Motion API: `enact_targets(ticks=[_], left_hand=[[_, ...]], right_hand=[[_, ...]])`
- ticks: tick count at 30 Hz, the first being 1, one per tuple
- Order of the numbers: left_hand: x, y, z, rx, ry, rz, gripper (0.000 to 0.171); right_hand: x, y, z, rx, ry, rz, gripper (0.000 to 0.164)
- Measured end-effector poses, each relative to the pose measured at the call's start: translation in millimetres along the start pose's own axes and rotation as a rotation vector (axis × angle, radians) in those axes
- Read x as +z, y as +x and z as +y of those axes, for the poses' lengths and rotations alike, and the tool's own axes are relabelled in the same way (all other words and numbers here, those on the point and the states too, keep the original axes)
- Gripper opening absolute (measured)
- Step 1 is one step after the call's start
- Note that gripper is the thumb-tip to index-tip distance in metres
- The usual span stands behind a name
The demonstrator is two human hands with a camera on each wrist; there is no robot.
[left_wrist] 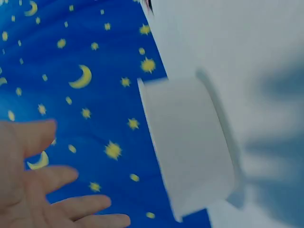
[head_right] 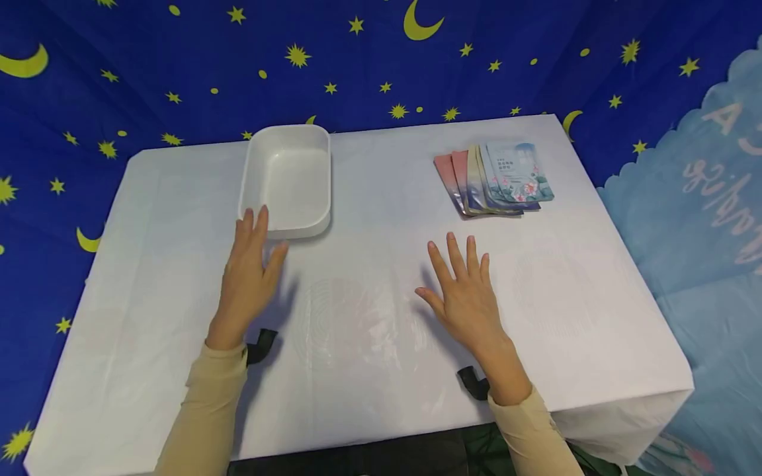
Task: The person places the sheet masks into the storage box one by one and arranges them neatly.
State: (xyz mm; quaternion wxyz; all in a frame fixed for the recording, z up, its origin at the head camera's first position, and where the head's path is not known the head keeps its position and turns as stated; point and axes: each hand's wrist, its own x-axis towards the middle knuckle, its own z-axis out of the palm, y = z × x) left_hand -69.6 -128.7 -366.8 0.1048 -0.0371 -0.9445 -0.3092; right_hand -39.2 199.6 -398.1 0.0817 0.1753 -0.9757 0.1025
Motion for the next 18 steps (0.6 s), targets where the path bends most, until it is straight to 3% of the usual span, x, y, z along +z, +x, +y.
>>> enact_targets(ticks=[3, 7, 10, 13, 18], left_hand=[[-7.6, 26.0, -19.1, -0.085, -0.149, 0.063, 0.059], [-9.4, 59.9, -46.4, -0.209, -0.236, 0.108, 0.059], [-6.3, 74.0, -63.6, -0.338, -0.292, 0.037, 0.06], [0.1, 80.6, -75.3, -0.417, -0.369, -0.044, 0.059], [12.0, 85.2, -84.2, -0.419, -0.419, -0.088, 0.053]], right_hand=[[0, -1, 1, 0.0, 0.01, 0.006, 0.07], [-1, -2, 3, 0.005, 0.021, 0.015, 0.07], [-2, -3, 6, 0.011, 0.024, 0.019, 0.071], [-4, -4, 10, 0.02, 0.021, 0.018, 0.072], [-12, -1, 28, 0.052, 0.023, 0.018, 0.071]])
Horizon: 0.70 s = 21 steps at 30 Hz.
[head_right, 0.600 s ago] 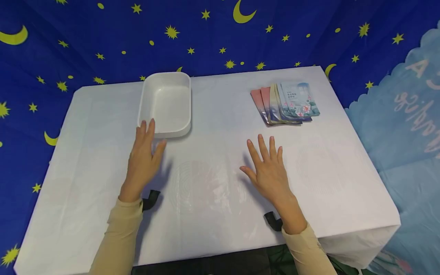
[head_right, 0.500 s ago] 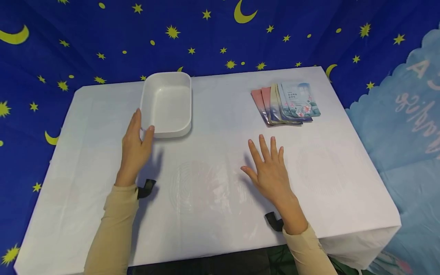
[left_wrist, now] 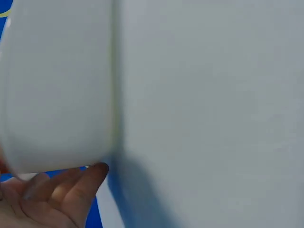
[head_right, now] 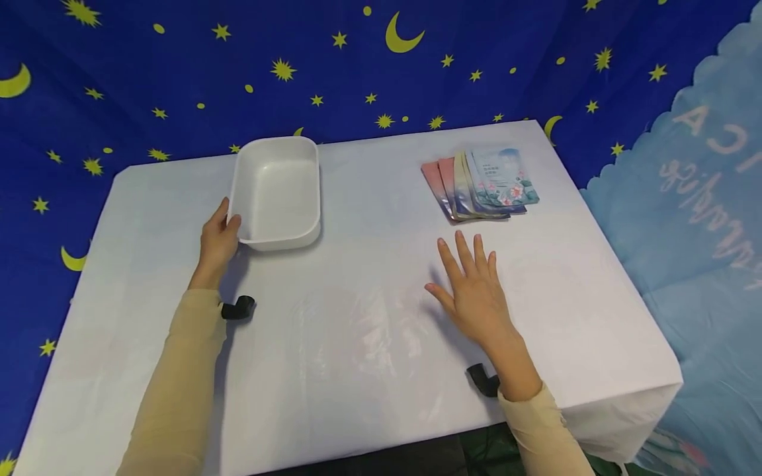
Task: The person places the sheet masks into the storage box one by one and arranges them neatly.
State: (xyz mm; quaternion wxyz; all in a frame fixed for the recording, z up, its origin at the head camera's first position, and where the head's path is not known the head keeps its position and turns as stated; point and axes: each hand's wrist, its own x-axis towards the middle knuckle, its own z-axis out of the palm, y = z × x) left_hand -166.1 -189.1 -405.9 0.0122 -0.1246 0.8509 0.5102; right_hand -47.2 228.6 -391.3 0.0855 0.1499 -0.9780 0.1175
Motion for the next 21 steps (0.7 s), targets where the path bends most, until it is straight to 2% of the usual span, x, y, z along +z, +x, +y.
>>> enact_targets(ticks=[3, 6, 9, 12, 15, 18, 21], left_hand=[[1.3, 0.1, -5.6, 0.018, 0.013, 0.01, 0.051], [3.6, -2.5, -8.8, 0.017, 0.011, 0.026, 0.051], [5.5, -7.9, -9.7, -0.001, 0.011, 0.038, 0.05], [8.0, -14.1, -9.5, -0.011, 0.013, 0.039, 0.05], [10.5, -19.9, -9.1, -0.015, 0.011, 0.04, 0.051], [12.8, -24.6, -8.5, -0.021, 0.002, 0.043, 0.051], [14.7, -28.8, -8.5, -0.03, -0.015, 0.043, 0.051]], right_hand=[[-7, 12, 22, 0.04, 0.04, 0.035, 0.068], [-12, 31, 55, 0.119, 0.092, 0.111, 0.063], [-13, 55, 94, 0.249, 0.145, 0.18, 0.057], [-11, 77, 129, 0.41, 0.191, 0.202, 0.051], [-8, 94, 155, 0.569, 0.227, 0.168, 0.05], [-4, 106, 172, 0.72, 0.255, 0.072, 0.053], [1, 112, 182, 0.833, 0.258, -0.016, 0.057]])
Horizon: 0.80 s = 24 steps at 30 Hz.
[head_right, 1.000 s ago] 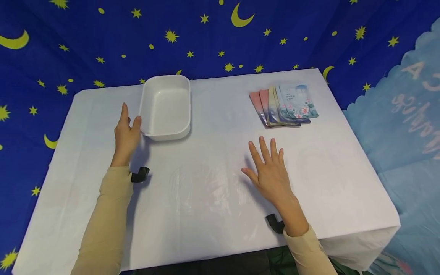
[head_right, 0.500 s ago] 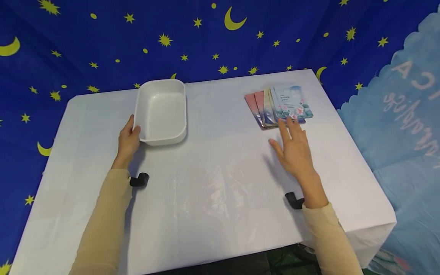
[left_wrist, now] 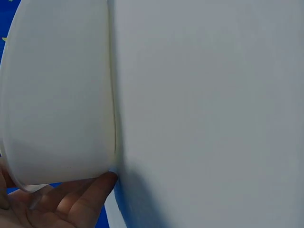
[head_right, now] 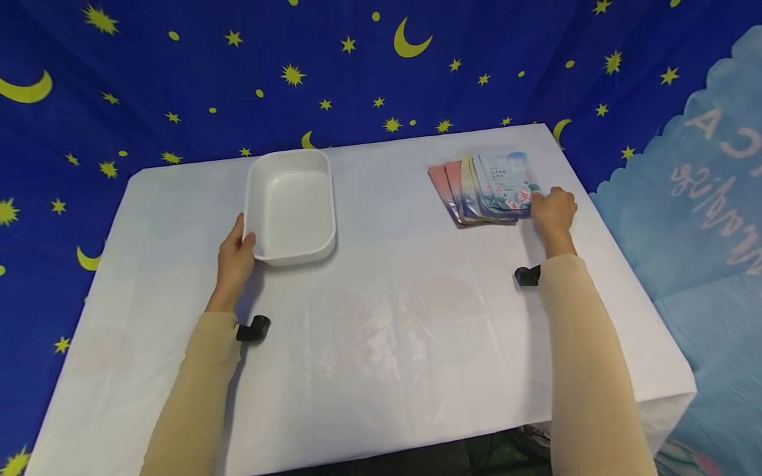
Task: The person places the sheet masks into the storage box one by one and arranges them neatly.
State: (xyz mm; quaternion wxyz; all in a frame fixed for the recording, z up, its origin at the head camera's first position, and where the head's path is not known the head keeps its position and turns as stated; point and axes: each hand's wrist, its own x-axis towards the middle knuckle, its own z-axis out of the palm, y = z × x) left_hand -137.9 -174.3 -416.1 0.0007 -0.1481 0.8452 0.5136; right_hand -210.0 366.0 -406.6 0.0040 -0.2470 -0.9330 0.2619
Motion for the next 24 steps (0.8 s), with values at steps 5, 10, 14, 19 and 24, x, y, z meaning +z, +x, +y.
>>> enact_targets(ticks=[5, 10, 14, 19, 24], left_hand=[[3.3, -5.7, -2.5, -0.012, -0.029, 0.014, 0.051], [4.5, -9.3, -2.0, 0.006, -0.05, 0.021, 0.052], [4.6, -11.2, -2.9, 0.017, -0.063, 0.019, 0.051], [5.7, -13.7, -2.9, -0.002, -0.074, 0.014, 0.051], [8.4, -16.5, -2.1, -0.023, -0.081, 0.037, 0.05]], right_hand=[[10, 8, 3, 0.086, 0.03, -0.026, 0.057], [14, 8, 4, 0.178, 0.111, 0.025, 0.049], [10, 3, 7, 0.241, 0.151, 0.073, 0.037], [2, 0, 11, 0.279, 0.221, 0.09, 0.027], [-2, 9, 22, 0.318, 0.436, 0.158, 0.012]])
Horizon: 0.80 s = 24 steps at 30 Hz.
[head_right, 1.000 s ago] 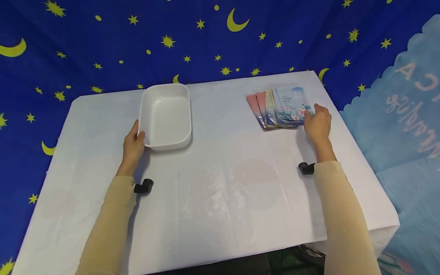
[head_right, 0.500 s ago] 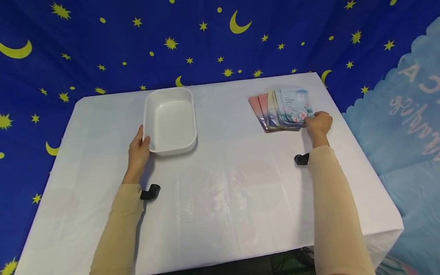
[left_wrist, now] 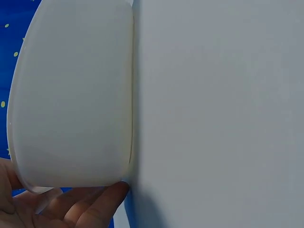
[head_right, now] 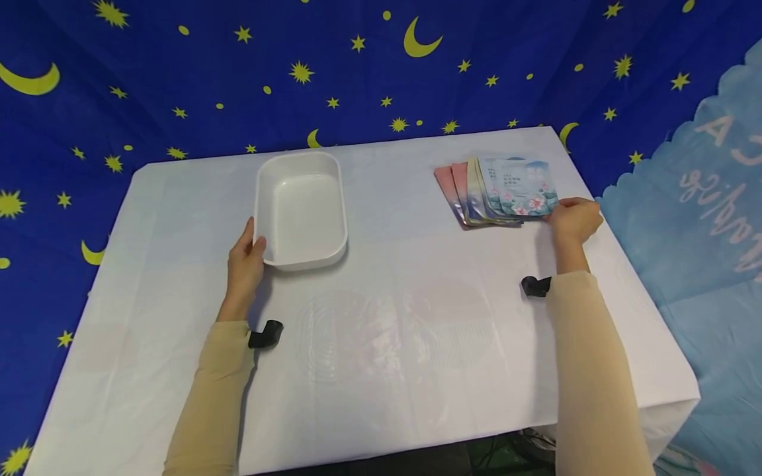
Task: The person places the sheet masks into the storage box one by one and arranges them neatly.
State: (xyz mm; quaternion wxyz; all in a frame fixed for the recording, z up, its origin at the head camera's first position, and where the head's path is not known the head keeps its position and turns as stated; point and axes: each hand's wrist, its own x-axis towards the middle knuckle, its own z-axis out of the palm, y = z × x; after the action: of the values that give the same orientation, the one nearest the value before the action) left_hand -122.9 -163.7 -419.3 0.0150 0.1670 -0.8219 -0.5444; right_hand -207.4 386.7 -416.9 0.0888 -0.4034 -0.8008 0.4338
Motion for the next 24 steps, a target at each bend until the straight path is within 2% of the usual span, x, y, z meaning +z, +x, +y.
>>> enact_targets(ticks=[3, 6, 9, 11, 14, 18, 19, 20, 21, 24], left_hand=[[0.7, -2.4, 0.8, -0.016, -0.01, 0.004, 0.05], [1.5, -4.1, 1.0, -0.027, -0.034, -0.005, 0.05], [2.0, -4.8, 1.1, -0.02, -0.053, -0.016, 0.05], [2.1, -5.1, 1.3, -0.018, -0.061, -0.016, 0.05], [2.1, -5.7, 1.7, -0.014, -0.059, -0.008, 0.05], [2.0, -6.8, 1.4, -0.002, -0.067, -0.001, 0.05], [1.9, -7.1, 1.3, -0.001, -0.069, -0.001, 0.05], [2.0, -7.4, 1.2, -0.001, -0.068, -0.003, 0.05], [2.2, -7.7, 1.1, 0.003, -0.066, -0.002, 0.05], [3.4, -8.3, 0.2, 0.011, -0.051, -0.002, 0.05]], right_hand=[[1, 14, 10, 0.016, 0.213, 0.008, 0.018], [7, 24, 23, 0.014, 0.5, -0.036, 0.016], [19, 22, 32, -0.025, 0.74, -0.094, 0.019], [31, 11, 34, -0.067, 0.865, -0.154, 0.026], [53, -17, 29, -0.183, 0.968, -0.229, 0.03], [87, -66, 12, -0.356, 1.0, -0.329, 0.034], [94, -80, 6, -0.371, 1.016, -0.373, 0.033], [93, -104, -7, -0.363, 1.027, -0.427, 0.029], [98, -120, -14, -0.368, 1.034, -0.469, 0.027], [101, -180, -44, -0.365, 0.978, -0.528, 0.021]])
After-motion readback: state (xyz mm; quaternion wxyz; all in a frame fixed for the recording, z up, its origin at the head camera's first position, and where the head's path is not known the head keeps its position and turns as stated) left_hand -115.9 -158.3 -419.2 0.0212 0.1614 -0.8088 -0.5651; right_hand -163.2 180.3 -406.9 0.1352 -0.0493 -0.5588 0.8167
